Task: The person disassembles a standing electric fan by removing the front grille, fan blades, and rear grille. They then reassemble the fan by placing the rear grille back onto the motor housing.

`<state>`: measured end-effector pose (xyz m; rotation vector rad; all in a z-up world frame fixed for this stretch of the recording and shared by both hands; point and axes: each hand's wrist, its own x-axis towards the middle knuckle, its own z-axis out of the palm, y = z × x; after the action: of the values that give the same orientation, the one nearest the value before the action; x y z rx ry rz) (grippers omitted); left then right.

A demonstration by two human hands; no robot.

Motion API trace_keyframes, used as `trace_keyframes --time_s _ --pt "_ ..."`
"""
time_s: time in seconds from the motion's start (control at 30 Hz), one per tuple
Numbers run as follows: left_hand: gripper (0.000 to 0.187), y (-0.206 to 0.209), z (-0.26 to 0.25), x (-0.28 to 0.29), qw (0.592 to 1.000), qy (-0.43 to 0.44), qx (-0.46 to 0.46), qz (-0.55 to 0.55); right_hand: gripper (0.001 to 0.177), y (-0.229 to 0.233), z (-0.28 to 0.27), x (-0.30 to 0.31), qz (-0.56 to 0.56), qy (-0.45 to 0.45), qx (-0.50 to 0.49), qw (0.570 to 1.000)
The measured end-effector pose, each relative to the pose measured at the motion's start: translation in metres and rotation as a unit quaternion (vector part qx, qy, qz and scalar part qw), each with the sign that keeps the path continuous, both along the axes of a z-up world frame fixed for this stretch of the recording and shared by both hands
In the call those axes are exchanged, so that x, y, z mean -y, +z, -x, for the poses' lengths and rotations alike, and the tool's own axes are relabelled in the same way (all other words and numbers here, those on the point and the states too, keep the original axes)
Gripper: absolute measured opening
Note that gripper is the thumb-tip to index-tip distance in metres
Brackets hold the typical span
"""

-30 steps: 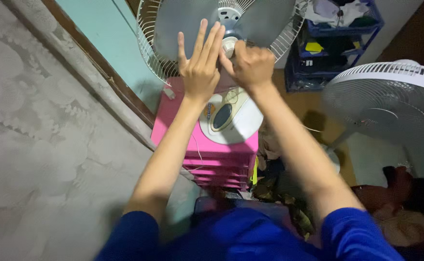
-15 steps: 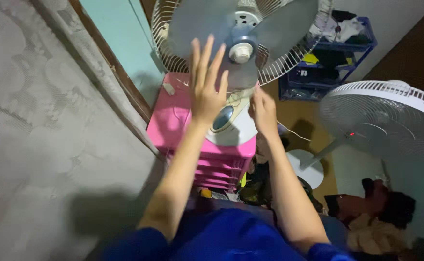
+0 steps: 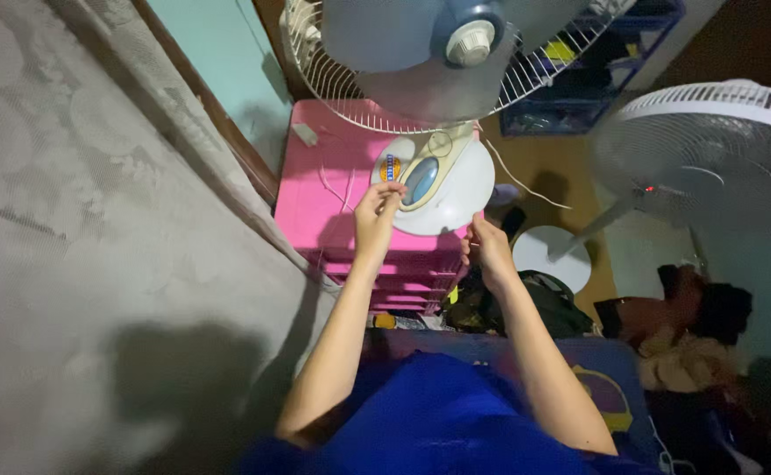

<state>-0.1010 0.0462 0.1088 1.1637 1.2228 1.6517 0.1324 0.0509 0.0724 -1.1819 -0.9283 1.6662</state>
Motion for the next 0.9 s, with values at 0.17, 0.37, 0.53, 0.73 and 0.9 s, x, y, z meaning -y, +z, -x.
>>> trace_keyframes --time_s 0.17,0.37,0.53,0.73,0.9 --pt "0.016 -0.005 -0.014 0.006 0.993 -0.112 0.027 0.030 0.047 0.001 -0.002 0.023 -0.020 -0.020 -0.056 0.998" --pt "0.019 0.008 -0.037 0.017 0.971 -0.203 0.091 0.087 0.030 0.010 -0.008 0.030 -0.037 0.003 -0.075 0.996" --pt "0.022 0.066 -0.036 -0.003 0.978 -0.165 0.014 0.126 0.024 0.056 -0.013 -0.024 -0.052 0.045 -0.057 0.996" --pt "0.039 0.141 -0.041 -0.035 0.988 -0.149 0.016 -0.020 0.024 0.086 -0.016 -0.070 -0.079 0.098 -0.176 0.976" --pt "0.069 0.178 -0.051 -0.052 0.940 -0.253 0.227 -0.025 0.023 0.090 -0.015 -0.096 -0.219 0.112 -0.164 0.955"
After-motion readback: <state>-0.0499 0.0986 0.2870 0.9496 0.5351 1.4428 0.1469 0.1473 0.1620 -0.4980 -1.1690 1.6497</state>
